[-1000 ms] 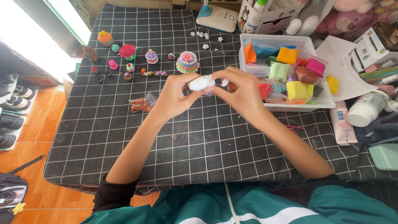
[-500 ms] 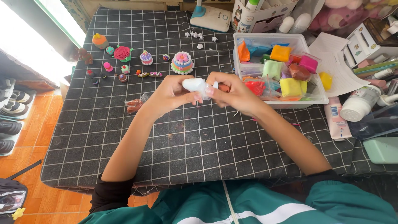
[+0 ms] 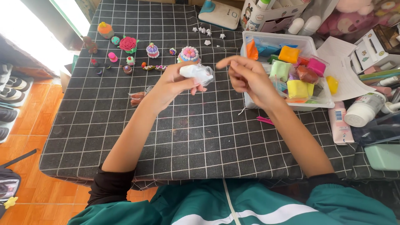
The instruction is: Molding a piece of orange clay into a shape and poking a hole in it using a plastic tool
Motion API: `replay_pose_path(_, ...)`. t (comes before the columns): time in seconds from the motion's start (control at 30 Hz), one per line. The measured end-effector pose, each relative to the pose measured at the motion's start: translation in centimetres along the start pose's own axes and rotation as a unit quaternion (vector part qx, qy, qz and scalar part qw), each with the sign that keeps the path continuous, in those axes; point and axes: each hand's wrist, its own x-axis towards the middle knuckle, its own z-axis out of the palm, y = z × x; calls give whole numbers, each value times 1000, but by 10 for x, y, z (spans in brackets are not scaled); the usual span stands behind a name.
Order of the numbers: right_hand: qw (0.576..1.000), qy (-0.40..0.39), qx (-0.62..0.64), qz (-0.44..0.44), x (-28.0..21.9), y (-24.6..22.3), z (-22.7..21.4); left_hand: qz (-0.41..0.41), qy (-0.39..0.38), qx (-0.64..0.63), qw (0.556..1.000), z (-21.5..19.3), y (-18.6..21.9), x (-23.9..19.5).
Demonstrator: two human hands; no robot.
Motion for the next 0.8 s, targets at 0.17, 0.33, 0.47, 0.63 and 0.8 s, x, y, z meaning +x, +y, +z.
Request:
replay_pose_path(0.17, 993, 21, -114, -29, -4, 2, 24, -21, 15, 26, 999, 10, -8, 8)
replay_pose_path(0.33, 994, 27, -101, -33, 4, 4, 10, -59, 16, 31, 998, 6, -11, 8)
replay_pose_path(0.47, 988, 7, -149, -31, 5, -10, -11, -79, 6, 40, 996, 7, -18, 8)
replay_pose_path(0.63, 993, -37, 63, 90, 7, -27, -9, -56, 52, -19, 997, 7, 12, 8)
replay_pose_path(0.8, 953, -220, 208, 27, 1, -30, -29, -89, 192, 138, 967, -28, 43, 1)
